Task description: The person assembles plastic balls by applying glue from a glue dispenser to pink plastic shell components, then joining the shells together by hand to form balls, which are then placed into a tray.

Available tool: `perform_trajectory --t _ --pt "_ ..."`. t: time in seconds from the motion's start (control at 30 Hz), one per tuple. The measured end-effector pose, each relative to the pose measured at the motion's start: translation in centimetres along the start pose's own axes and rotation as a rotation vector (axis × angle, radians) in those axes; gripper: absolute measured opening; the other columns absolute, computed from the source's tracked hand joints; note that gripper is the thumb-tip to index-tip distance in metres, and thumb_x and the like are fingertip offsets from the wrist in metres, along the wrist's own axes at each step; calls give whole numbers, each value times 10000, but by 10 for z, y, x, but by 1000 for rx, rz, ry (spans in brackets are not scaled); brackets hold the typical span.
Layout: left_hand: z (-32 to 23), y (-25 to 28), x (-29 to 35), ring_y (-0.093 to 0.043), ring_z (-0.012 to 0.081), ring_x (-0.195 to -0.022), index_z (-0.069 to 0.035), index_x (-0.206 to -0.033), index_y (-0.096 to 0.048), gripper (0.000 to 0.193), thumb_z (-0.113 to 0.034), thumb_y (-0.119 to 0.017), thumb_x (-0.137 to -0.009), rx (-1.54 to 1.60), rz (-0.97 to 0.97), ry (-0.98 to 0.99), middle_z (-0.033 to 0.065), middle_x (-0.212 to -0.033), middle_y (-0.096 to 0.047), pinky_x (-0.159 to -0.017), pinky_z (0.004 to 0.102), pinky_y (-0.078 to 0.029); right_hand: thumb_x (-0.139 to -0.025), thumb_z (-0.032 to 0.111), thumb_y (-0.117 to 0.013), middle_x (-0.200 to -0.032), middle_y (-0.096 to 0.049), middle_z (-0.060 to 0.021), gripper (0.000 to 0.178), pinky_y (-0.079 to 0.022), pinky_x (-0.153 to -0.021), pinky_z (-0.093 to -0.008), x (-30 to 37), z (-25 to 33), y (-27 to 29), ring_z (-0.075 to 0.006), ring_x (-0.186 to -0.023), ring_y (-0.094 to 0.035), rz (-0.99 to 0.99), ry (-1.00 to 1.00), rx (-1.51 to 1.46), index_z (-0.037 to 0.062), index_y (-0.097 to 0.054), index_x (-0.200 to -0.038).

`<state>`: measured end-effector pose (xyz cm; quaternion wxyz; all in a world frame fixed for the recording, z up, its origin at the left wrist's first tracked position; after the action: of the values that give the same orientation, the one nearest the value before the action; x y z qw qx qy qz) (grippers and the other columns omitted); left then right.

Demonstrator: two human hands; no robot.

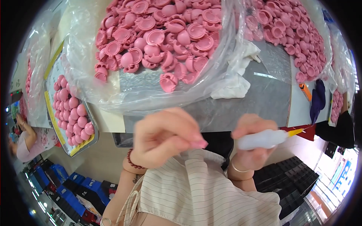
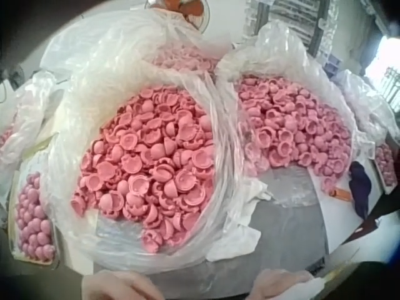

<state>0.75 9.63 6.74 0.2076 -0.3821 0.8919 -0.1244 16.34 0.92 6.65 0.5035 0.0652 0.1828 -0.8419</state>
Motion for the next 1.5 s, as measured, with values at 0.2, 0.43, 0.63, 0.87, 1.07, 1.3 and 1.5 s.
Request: perform_trajectory --t 0.2,0.43,0.63,0.87,1.07,1.3,1.5 --pt "33 -28 2 -541 153 -735 12 -916 -487 160 -82 -513 -789 192 -14 243 168 -880 -500 -686 243 -443 -704 182 -544 -787 -577 -190 329 -438 -545 -282 7 -7 -29 -203 -617 -524 183 -10 -217 -83 -511 -897" --pt "41 -25 6 -534 220 -915 33 -977 -475 246 -63 -560 -767 147 72 177 242 -1097 -445 -774 294 -436 -777 458 -499 -588 -524 -114 460 -402 -469 -240 9 -5 -30 -155 -522 -477 40 -139 47 22 -414 -897" --pt "46 -21 11 -555 212 -864 26 -1000 -464 390 -89 -671 -691 148 -67 248 245 -1065 -472 -752 289 -456 -769 420 -515 -532 -481 -77 473 -335 -426 -214 10 -9 -13 -135 -500 -455 -83 -190 39 -6 -413 -949" --pt "52 -23 12 -571 207 -821 17 -1058 -427 471 -92 -682 -678 400 -116 393 253 -1066 -475 -678 271 -484 -771 365 -507 -610 -319 -1 501 -201 -456 -239 -4 32 13 -110 -500 -262 -28 366 87 -3 -419 -1100" --pt "48 -23 13 -560 213 -876 21 -1061 -425 493 -95 -694 -664 319 -84 330 256 -1047 -499 -765 294 -456 -658 541 -585 -634 -470 -9 557 -291 -397 -241 1 61 -12 -120 -504 -401 148 460 355 18 -582 -850" --pt "46 -25 13 -535 244 -946 31 -1041 -443 472 -89 -694 -660 269 -56 315 235 -1042 -509 -793 311 -443 -654 497 -602 -610 -475 1 502 -299 -377 -229 3 60 -23 -108 -475 -420 85 423 463 17 -626 -800" --pt "44 -26 12 -527 259 -962 31 -1035 -449 464 -84 -694 -658 257 -41 289 231 -1038 -511 -796 316 -441 -801 516 -407 -597 -433 -68 577 -277 -364 -231 3 63 -32 -142 -444 -400 221 457 530 -52 -510 -810"
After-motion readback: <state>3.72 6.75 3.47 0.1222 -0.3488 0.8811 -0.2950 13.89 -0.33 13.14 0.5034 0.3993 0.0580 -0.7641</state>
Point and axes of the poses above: each hand's wrist, its own x-axis away from the middle knuckle, its own y-axis out of the back of the hand, z = x × y, the point moved 8 cm from there along -x, towards the middle knuckle
